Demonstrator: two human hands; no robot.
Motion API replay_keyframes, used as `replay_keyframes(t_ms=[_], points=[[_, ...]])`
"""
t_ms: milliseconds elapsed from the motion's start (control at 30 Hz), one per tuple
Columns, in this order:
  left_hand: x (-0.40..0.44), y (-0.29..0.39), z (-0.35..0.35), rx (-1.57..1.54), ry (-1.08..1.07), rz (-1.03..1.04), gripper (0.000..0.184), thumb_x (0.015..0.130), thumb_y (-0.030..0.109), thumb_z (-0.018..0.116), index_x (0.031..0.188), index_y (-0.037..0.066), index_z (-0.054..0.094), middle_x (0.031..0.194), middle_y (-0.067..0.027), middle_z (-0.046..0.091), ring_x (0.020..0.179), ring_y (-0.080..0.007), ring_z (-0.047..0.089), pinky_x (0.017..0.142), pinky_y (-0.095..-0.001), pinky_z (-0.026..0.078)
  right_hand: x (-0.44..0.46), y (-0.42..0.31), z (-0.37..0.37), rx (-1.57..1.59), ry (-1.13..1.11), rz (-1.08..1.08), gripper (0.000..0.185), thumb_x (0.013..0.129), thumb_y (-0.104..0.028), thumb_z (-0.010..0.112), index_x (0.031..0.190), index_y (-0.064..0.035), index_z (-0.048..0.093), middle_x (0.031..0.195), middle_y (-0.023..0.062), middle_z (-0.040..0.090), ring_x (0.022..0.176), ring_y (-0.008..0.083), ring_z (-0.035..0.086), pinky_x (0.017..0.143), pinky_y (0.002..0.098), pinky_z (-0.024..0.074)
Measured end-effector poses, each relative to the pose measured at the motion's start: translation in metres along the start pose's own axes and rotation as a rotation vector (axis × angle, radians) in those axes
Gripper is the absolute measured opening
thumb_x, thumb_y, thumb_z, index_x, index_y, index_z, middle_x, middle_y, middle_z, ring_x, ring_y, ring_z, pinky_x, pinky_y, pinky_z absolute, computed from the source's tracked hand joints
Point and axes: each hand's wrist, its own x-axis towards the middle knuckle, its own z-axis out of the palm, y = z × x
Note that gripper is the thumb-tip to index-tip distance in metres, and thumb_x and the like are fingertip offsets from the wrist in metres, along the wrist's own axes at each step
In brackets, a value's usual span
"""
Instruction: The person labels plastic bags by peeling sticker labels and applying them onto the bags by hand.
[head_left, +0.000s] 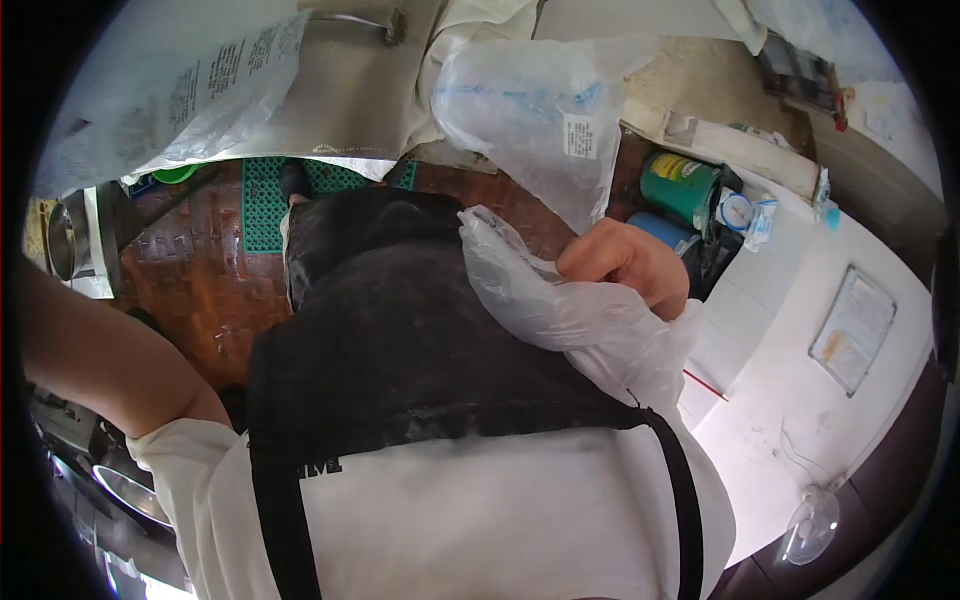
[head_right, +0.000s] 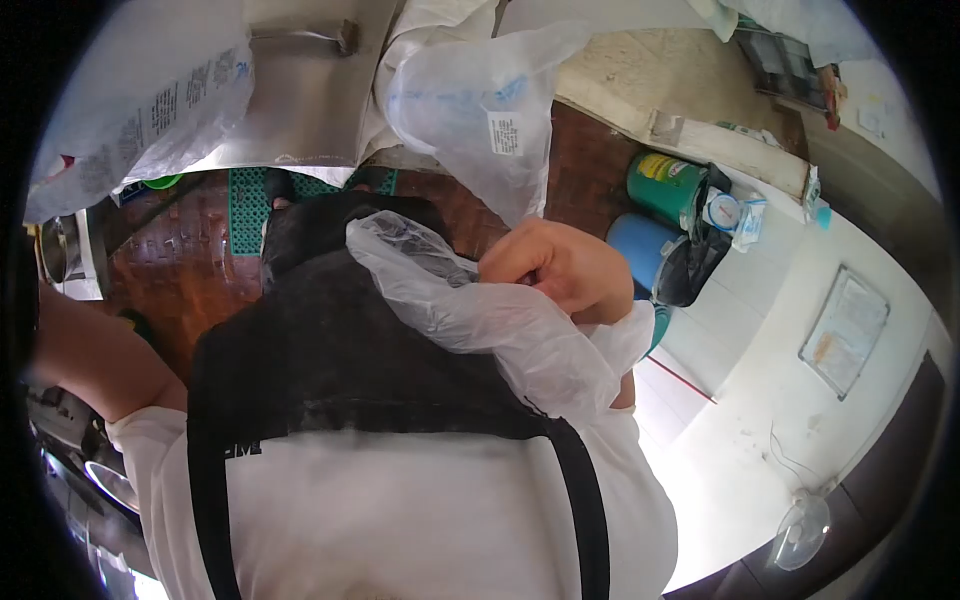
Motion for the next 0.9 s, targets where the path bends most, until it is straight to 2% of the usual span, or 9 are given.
replay_keyframes(t_ms=[33,167,333,500,567,667,733,833,900], points=[[-0.002,0.001,0.000,-0.019,0.001,-0.034,0.029,0.094,0.032,0.062,0.099,0.004,0.055,0.077,-0.0015,0.048,0.066,-0.0140,0.055,0.060,-0.0337,0.050,0.001,-0.001,-0.001,-0.008,0.002,-0.008,0.029,0.085,-0.023,0.070,0.079,0.0044,0.064,0.071,0.0133,0.059,0.061,0.0268,0.054,0.056,0.0352,0.0412],[-0.019,-0.013,-0.018,-0.033,-0.244,0.114,0.029,0.087,0.029,0.065,0.097,0.003,0.057,0.078,-0.0039,0.051,0.067,-0.0160,0.055,0.061,-0.0339,0.048,0.001,-0.001,0.000,0.019,0.039,0.000,0.028,0.086,-0.022,0.070,0.080,0.0048,0.064,0.071,0.0137,0.059,0.061,0.0271,0.054,0.056,0.0355,0.0412],[-0.049,-0.031,-0.049,-0.366,-0.802,0.165,0.029,0.078,0.025,0.069,0.094,0.002,0.059,0.080,-0.0069,0.055,0.067,-0.0186,0.055,0.063,-0.0342,0.046,-0.001,-0.003,-0.004,0.035,0.023,0.006,0.029,0.086,-0.023,0.070,0.080,0.0044,0.064,0.071,0.0133,0.059,0.060,0.0263,0.053,0.056,0.0354,0.0406],[-0.070,-0.036,-0.059,-0.742,-1.327,0.028,0.031,0.070,0.021,0.073,0.091,0.001,0.061,0.082,-0.0100,0.058,0.068,-0.0211,0.055,0.065,-0.0345,0.044,-0.008,0.002,-0.009,-0.023,-0.005,0.012,0.028,0.085,-0.023,0.071,0.079,0.0041,0.064,0.071,0.0130,0.059,0.059,0.0262,0.052,0.054,0.0352,0.0399],[-0.078,-0.034,-0.056,-0.667,-1.462,-0.039,0.033,0.066,0.020,0.075,0.090,0.001,0.062,0.082,-0.0112,0.060,0.068,-0.0221,0.055,0.066,-0.0346,0.043,-0.007,0.001,-0.009,-0.037,-0.007,0.019,0.028,0.085,-0.022,0.071,0.080,0.0041,0.064,0.071,0.0132,0.059,0.060,0.0264,0.053,0.054,0.0351,0.0405],[-0.085,-0.026,-0.036,-0.282,-1.668,-0.108,0.028,0.053,0.005,0.066,0.078,0.002,0.052,0.077,-0.0082,0.045,0.075,-0.0243,0.049,0.065,-0.0322,0.034,-0.005,0.004,-0.011,-0.059,0.002,-0.032,0.026,0.085,-0.021,0.071,0.081,0.0041,0.064,0.071,0.0133,0.060,0.061,0.0267,0.056,0.055,0.0350,0.0420],[-0.100,-0.035,-0.030,-0.370,-1.655,-0.142,0.024,0.057,-0.001,0.063,0.079,0.002,0.053,0.089,-0.0120,0.054,0.082,-0.0262,0.053,0.071,-0.0318,0.038,-0.004,0.004,-0.011,-0.055,-0.009,-0.015,0.026,0.086,-0.021,0.070,0.082,0.0043,0.065,0.072,0.0134,0.060,0.062,0.0269,0.057,0.056,0.0348,0.0430],[-0.135,-0.042,-0.020,-0.560,-1.544,-0.274,0.021,0.062,-0.003,0.062,0.081,0.002,0.055,0.107,-0.0169,0.061,0.094,-0.0275,0.057,0.082,-0.0332,0.042,-0.004,0.005,-0.010,-0.037,-0.009,-0.018,0.025,0.086,-0.020,0.070,0.084,0.0045,0.066,0.073,0.0135,0.062,0.063,0.0271,0.058,0.057,0.0346,0.0439],[-0.155,-0.046,-0.015,-0.646,-1.595,-0.397,0.018,0.066,0.012,0.071,0.078,0.006,0.058,0.110,-0.0178,0.063,0.096,-0.0269,0.059,0.088,-0.0353,0.043,-0.004,0.004,-0.009,-0.040,-0.004,-0.013,0.025,0.086,-0.020,0.070,0.084,0.0046,0.066,0.074,0.0138,0.062,0.064,0.0273,0.059,0.057,0.0346,0.0443]])
